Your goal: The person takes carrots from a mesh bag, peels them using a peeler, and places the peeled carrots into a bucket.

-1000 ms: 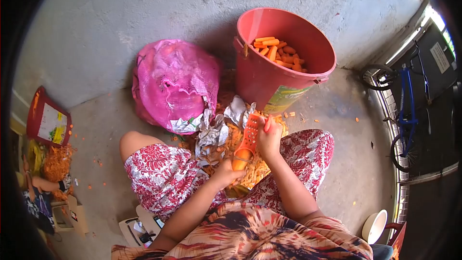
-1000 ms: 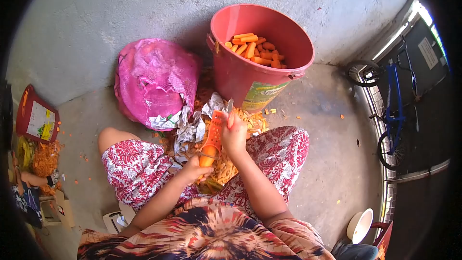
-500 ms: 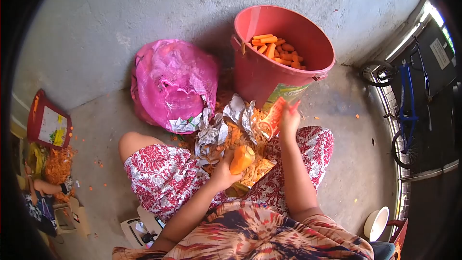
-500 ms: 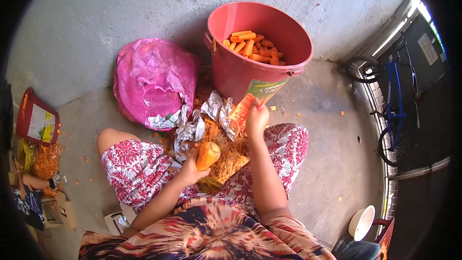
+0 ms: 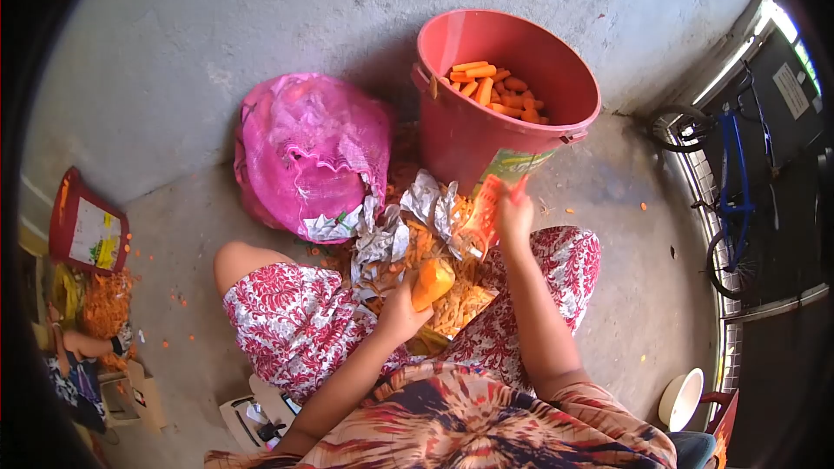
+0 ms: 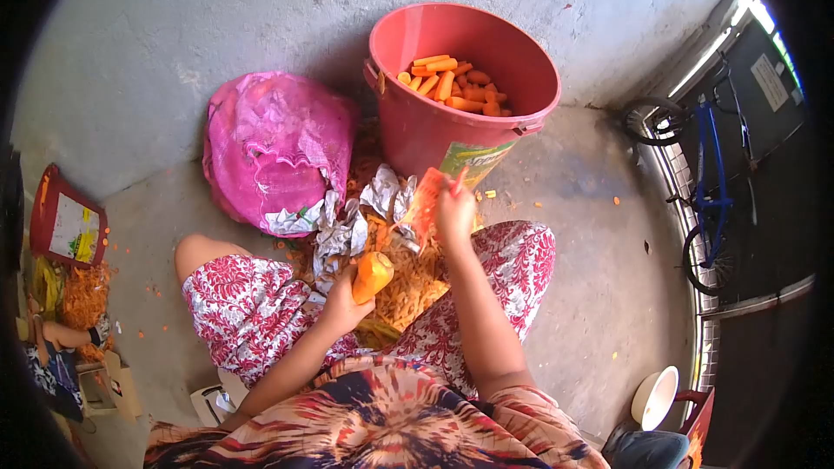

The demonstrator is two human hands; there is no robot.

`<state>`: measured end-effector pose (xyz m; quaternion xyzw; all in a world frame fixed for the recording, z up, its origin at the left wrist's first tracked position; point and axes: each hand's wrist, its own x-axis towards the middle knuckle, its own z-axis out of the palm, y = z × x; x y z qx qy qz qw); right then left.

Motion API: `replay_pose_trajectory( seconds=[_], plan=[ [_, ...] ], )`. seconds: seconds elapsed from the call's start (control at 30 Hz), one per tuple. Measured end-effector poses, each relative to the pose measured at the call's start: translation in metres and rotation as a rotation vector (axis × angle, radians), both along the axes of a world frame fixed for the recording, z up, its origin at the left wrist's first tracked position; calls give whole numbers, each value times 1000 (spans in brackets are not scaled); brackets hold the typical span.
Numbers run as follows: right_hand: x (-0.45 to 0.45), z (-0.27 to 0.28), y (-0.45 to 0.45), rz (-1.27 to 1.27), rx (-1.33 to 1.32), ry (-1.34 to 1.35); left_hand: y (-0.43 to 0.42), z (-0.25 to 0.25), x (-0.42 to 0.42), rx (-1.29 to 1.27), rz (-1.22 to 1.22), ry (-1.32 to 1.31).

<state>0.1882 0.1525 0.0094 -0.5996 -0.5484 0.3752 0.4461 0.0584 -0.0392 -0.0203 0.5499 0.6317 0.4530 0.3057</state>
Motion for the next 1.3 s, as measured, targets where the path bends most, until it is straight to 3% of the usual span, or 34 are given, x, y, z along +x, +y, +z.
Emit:
replay_pose_trajectory(
  seconds=[0.1,0.17,0.2,0.3,0.37,0.4,0.47,0.57,0.7,0.77,0.8,0.9,1.03,1.1,1.17,1.23,1.3],
  plan=[
    [-24,23,-40,154,-66,105,2,-5,0,-19,10,19],
    [-30,5,-44,206,138,-126,1,-1,1,-65,6,89],
    [-27,-1,-36,194,52,-163,-1,-1,0,-84,7,90],
    [-10,-14,-4,-1,171,-114,-2,-4,0,-86,-10,80],
    [4,-17,11,58,-88,-128,-1,-10,1,-24,-57,69],
    [-1,1,-1,61,-98,-90,-1,-14,2,24,-38,32],
    [0,-21,-3,90,-47,37,2,-19,4,123,1,-43],
    [-8,-12,-15,96,-154,184,5,-22,-2,-338,-180,-898],
    [-21,6,-35,87,-19,98,5,-6,6,-293,-123,-1100],
    [-25,7,-40,69,85,-10,3,-3,5,-354,-156,-1059],
    [-28,3,-39,98,106,114,2,-3,4,-383,-170,-1038],
    [-33,0,-54,179,119,100,4,-10,3,-428,-147,-914],
    [-33,2,-60,199,345,-208,5,-6,0,-466,-171,-808],
    [-25,-4,-35,111,472,-100,2,-10,-1,-424,-181,-737],
    [-8,-8,-4,-104,298,-208,-5,-9,2,-375,-188,-748],
    [1,0,9,-53,91,-92,-3,-8,1,-389,-192,-743],
    [-11,3,-14,130,232,-71,-1,-9,-1,-472,-183,-727]
  ],
)
